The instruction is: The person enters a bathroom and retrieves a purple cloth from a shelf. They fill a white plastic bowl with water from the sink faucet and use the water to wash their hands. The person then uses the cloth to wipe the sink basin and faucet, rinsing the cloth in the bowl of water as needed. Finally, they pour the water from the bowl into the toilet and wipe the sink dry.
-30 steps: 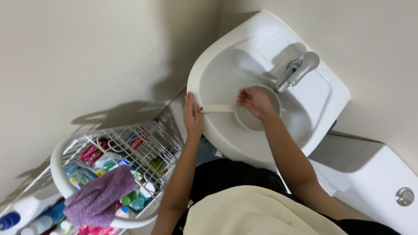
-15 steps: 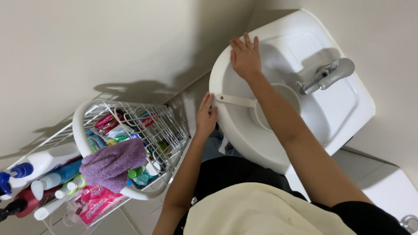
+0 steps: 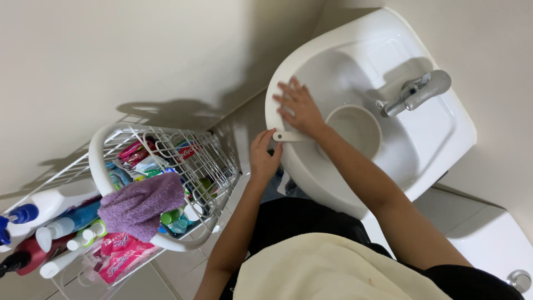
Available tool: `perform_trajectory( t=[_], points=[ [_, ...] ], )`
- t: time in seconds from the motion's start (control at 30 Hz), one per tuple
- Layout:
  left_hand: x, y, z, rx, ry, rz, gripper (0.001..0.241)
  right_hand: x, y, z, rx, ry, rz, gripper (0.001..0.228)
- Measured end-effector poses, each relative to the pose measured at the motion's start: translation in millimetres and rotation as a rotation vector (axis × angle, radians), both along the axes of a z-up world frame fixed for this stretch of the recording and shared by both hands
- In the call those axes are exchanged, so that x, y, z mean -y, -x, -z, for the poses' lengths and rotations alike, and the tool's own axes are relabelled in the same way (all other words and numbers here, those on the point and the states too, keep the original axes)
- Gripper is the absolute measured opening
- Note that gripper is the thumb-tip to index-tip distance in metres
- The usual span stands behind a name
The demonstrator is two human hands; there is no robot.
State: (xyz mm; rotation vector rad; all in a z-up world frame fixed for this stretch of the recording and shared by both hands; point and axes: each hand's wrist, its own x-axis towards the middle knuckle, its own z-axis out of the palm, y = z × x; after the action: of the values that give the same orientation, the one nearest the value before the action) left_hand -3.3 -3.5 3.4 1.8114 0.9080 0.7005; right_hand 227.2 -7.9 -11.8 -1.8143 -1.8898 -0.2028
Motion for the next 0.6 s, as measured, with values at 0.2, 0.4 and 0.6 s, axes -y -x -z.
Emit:
perform_trajectory(
  t=[0.2, 0.4, 0.6],
  points=[
    [12.6, 19.6, 20.6, -0.030, -0.162, 0.028, 0.028, 75.6, 35.8, -16.4, -0.312, 0.100, 0.015, 0.047],
    [30.1, 7.2, 1.8, -0.030, -0.311, 0.169, 0.041, 141.4, 22.6, -29.9, -0.453, -0.072, 0.446, 0.012],
    [26.3, -22.8, 14.1, 0.121, -0.365, 0.027, 0.038, 202.8, -93.4, 114.4, -0.665, 0.511, 0.896, 0.029]
  ],
)
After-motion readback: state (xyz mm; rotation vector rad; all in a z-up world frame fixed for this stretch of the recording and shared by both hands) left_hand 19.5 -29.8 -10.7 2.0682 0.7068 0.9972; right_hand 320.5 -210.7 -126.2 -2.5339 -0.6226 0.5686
